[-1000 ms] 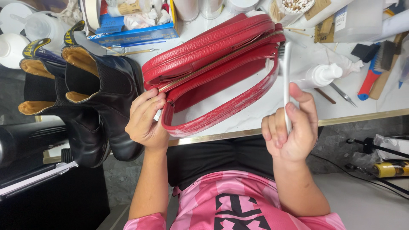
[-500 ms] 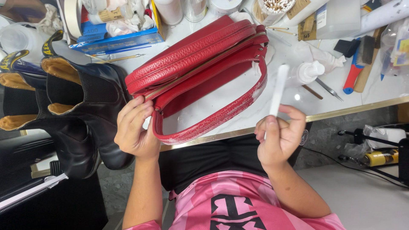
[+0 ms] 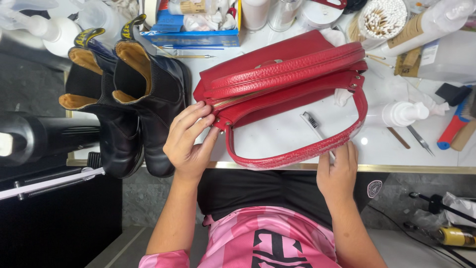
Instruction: The person applies a white cleaning foam to a red leather handbag and uses a small brush and a white cloth to scrub and wipe the leather surface, handles, and zipper areas.
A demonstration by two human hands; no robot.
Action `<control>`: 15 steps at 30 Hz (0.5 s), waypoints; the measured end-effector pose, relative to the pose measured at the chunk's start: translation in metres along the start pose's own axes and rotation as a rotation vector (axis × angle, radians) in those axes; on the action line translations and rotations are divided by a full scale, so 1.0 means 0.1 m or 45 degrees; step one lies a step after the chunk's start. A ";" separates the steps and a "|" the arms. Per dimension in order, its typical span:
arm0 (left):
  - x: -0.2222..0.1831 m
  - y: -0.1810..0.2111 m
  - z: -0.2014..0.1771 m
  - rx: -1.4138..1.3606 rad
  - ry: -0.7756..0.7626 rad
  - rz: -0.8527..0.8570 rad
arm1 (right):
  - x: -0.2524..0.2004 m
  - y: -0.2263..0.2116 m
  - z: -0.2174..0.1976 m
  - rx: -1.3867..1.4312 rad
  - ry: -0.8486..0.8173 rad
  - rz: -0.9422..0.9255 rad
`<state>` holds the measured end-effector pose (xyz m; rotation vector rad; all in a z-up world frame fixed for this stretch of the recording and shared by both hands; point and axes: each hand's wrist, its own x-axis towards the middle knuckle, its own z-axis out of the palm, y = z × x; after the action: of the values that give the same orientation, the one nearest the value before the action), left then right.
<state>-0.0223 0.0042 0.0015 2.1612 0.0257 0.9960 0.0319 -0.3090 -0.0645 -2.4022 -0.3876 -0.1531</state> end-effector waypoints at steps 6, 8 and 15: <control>0.27 0.15 -0.22 -0.016 -0.149 -0.004 | 0.18 -0.03 0.06 -0.076 -0.008 -0.170; 0.47 0.27 -0.29 0.008 -0.152 -0.037 | 0.21 -0.01 0.12 -0.035 -0.027 -0.128; 1.56 -0.36 -0.01 0.356 -0.258 0.119 | 0.20 0.15 0.31 -0.075 -0.018 -0.160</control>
<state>0.0957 0.0791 0.0802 2.5317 -0.0347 0.8608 0.0560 -0.2948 -0.0936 -2.4384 -0.5478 -0.2062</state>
